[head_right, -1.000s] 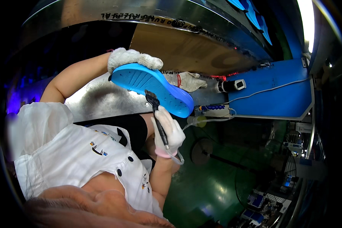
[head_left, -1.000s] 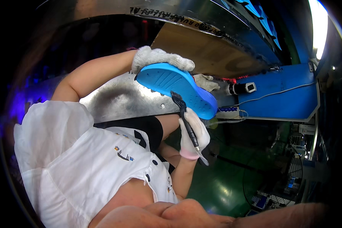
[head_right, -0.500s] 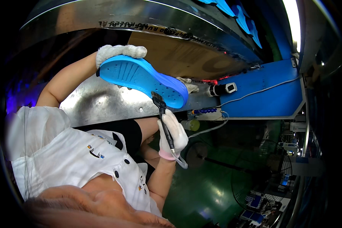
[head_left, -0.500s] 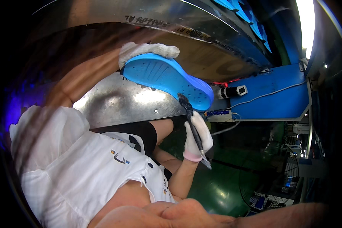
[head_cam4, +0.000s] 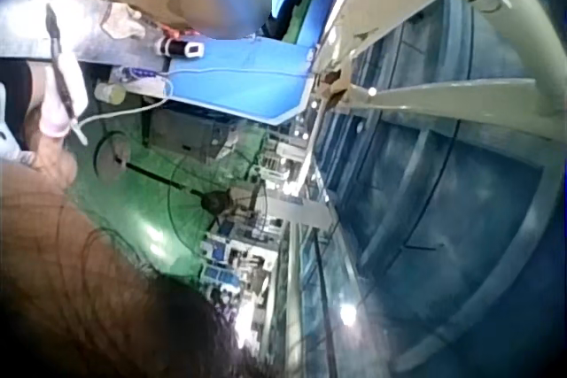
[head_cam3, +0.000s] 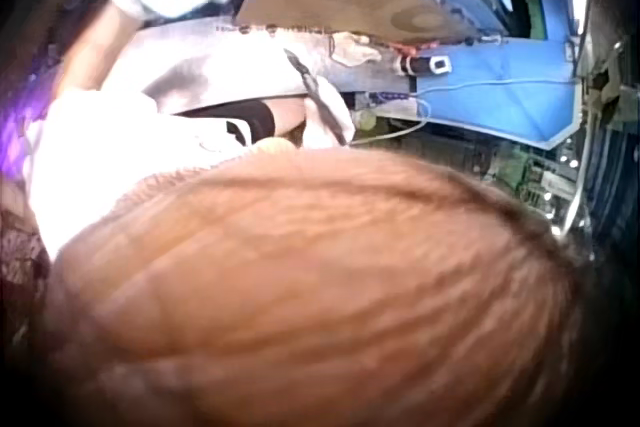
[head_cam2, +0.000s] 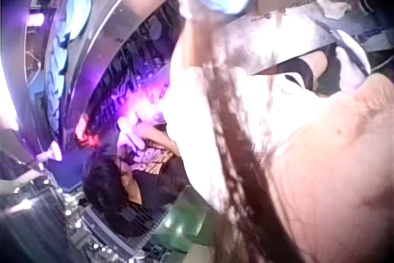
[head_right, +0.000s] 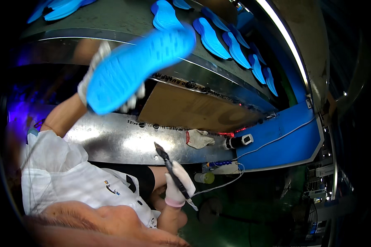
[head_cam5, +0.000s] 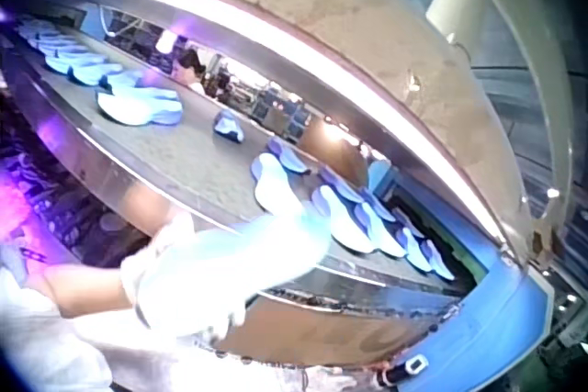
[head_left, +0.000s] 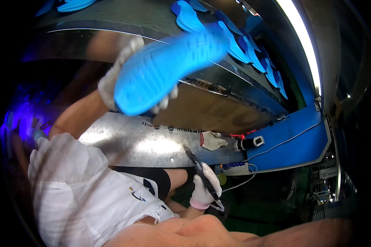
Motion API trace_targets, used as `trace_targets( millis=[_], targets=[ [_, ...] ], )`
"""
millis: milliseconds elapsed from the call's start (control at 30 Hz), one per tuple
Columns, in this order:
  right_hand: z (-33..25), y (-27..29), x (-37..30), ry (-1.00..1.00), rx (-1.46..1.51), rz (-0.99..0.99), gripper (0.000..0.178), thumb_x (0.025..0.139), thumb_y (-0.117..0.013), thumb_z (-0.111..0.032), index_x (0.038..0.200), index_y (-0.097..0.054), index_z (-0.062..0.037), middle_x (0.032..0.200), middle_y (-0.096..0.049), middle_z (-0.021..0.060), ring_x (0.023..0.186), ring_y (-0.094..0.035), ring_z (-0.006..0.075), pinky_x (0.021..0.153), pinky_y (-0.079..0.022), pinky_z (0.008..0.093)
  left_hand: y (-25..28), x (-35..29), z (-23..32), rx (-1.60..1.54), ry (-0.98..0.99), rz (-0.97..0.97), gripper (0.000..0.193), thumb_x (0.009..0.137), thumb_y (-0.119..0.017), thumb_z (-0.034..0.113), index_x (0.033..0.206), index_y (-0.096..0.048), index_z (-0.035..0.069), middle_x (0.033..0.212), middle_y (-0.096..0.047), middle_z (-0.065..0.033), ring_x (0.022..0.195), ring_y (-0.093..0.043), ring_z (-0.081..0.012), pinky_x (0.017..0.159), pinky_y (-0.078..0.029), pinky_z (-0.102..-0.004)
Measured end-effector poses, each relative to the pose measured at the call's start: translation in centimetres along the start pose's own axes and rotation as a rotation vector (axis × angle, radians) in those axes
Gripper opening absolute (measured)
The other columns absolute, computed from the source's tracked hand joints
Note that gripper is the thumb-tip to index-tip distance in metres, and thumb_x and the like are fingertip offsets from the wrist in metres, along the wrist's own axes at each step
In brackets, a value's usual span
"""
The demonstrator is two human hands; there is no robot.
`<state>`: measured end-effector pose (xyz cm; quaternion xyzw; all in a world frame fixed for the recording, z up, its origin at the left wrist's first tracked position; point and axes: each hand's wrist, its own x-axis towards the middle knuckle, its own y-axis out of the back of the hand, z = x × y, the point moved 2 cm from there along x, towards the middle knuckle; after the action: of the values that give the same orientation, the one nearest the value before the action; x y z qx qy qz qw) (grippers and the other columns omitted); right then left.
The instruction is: The person applies adhesive to the bottom of blue shoe soles using a brush, handling them one at a time and placing them onto an overhead conveyor belt.
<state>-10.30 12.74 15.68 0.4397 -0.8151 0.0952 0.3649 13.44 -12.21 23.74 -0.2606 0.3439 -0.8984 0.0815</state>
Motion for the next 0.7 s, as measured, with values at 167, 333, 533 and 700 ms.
trace_targets(
  millis=[167,333,533,700],
  targets=[
    [1.2,-1.3,-0.5,-0.006,-0.031,-0.041,0.032,0.073,-0.07,0.012,0.103,-0.065,0.0031,0.11,-0.069,0.0238,0.1,-0.068,0.0294,0.089,-0.055,0.0386,-3.8,0.9,3.2,-0.075,-0.508,0.329,0.093,0.085,-0.052,0.074,0.138,-0.041,-0.002,0.139,-0.051,-0.0192,0.104,-0.067,-0.0238,0.065,-0.058,-0.0302],
    [1.1,-1.8,-0.7,-0.087,0.016,-0.073,0.03,0.074,-0.069,0.012,0.102,-0.065,0.0036,0.108,-0.069,0.0217,0.102,-0.068,0.0289,0.093,-0.053,0.0389,-6.6,-1.1,3.8,1.002,-0.221,0.871,0.046,0.087,-0.069,0.044,0.111,-0.064,0.005,0.105,-0.069,-0.0102,0.073,-0.069,-0.0122,0.043,-0.048,-0.0203],
    [1.8,-1.4,-1.4,-0.174,0.119,-0.028,0.033,0.075,-0.065,0.014,0.106,-0.064,0.0054,0.112,-0.068,0.0228,0.102,-0.067,0.0274,0.089,-0.055,0.036,-5.2,-9.8,19.7,2.975,-0.331,1.125,0.032,0.093,-0.054,0.02,0.123,-0.062,0.012,0.115,-0.066,-0.017,0.109,-0.062,-0.0345,0.089,-0.051,-0.0404],
    [2.1,-1.7,-1.7,-0.182,0.097,-0.023,0.032,0.074,-0.067,0.014,0.105,-0.065,0.0058,0.109,-0.069,0.0214,0.101,-0.067,0.0263,0.089,-0.055,0.0354,-0.5,-14.5,26.0,2.577,0.913,1.715,0.038,0.097,-0.042,0.039,0.109,-0.06,0.007,0.113,-0.068,-0.0147,0.106,-0.064,-0.0376,0.086,-0.052,-0.0468]
  ],
)
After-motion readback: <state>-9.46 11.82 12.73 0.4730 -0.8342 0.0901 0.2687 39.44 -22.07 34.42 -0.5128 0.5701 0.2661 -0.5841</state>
